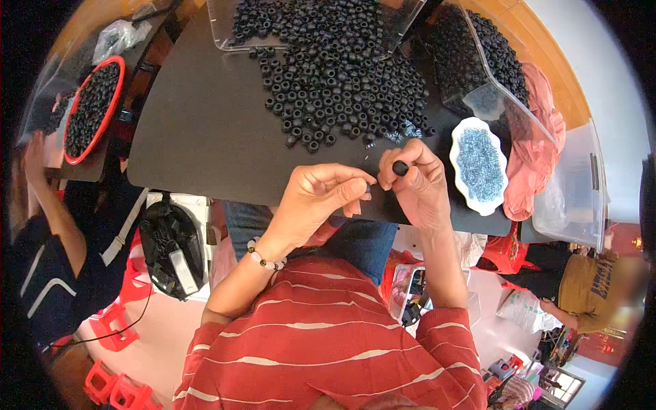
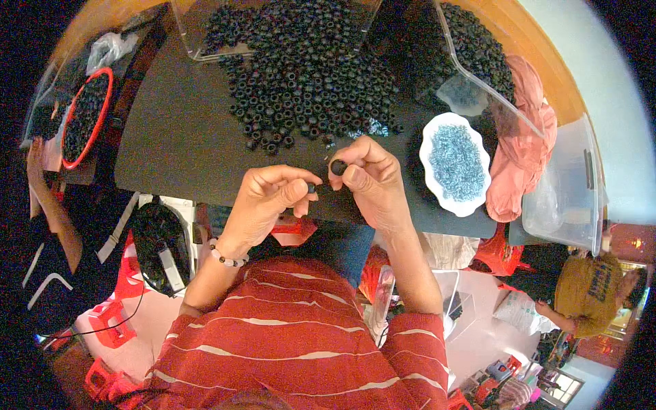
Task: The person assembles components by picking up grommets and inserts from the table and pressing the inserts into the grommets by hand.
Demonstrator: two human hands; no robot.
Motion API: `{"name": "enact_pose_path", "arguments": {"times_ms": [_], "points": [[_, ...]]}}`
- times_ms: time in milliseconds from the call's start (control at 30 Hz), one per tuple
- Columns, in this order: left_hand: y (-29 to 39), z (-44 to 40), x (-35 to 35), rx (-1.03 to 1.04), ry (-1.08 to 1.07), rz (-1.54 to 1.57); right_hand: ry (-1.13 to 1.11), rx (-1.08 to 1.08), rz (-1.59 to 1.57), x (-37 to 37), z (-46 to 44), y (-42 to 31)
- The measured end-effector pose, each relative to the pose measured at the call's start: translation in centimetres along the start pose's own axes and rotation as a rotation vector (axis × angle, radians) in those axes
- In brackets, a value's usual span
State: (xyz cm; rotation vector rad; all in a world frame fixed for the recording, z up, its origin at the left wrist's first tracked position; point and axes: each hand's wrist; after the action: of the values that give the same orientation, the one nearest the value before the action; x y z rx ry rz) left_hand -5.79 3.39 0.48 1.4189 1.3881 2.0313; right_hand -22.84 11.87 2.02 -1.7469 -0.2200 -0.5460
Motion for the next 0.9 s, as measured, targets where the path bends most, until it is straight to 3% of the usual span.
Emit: {"name": "enact_pose_path", "arguments": {"times_ms": [100,200,267,333,667,800,833,900], "points": [[-0.2,0.1,-0.1,-0.009,-0.013,0.009,0.011,0.024,0.063,-0.4,0.1,-0.5],[-0.1,0.4,-0.3,-0.002,-0.01,0.006,0.207,-0.005,0.484,-0.1,-0.4,-2.8],[0.0,0.7,-0.4,-0.002,0.011,-0.001,0.341,-0.089,1.103,-0.7,-1.4,-3.9],[0.2,1.1,-0.4,-0.012,0.047,-0.006,0.328,-0.198,1.398,-1.9,-2.2,-4.5],[0.4,2.9,-0.9,-0.018,0.13,-0.011,0.226,-0.233,1.359,-2.5,-7.9,-2.9],[0.6,3.3,-1.1,-0.003,0.165,0.003,0.237,-0.313,1.368,-1.3,-7.0,-3.0],[0.6,3.4,-1.1,-0.001,0.168,0.001,0.257,-0.247,1.356,-0.5,-6.1,-3.0],[0.9,3.5,-1.3,-0.035,0.165,-0.003,0.159,-0.263,1.446,0.0,-4.6,-2.9]]}}
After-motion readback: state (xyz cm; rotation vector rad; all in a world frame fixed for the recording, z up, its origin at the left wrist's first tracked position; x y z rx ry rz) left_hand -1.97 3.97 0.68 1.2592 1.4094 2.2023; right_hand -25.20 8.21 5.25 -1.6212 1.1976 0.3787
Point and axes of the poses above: each hand's wrist, its own z-axis away from the middle knuckle, its own x-axis out of the palm, y = z × x, and after that the axes turned 1 degree about -y, right-handed
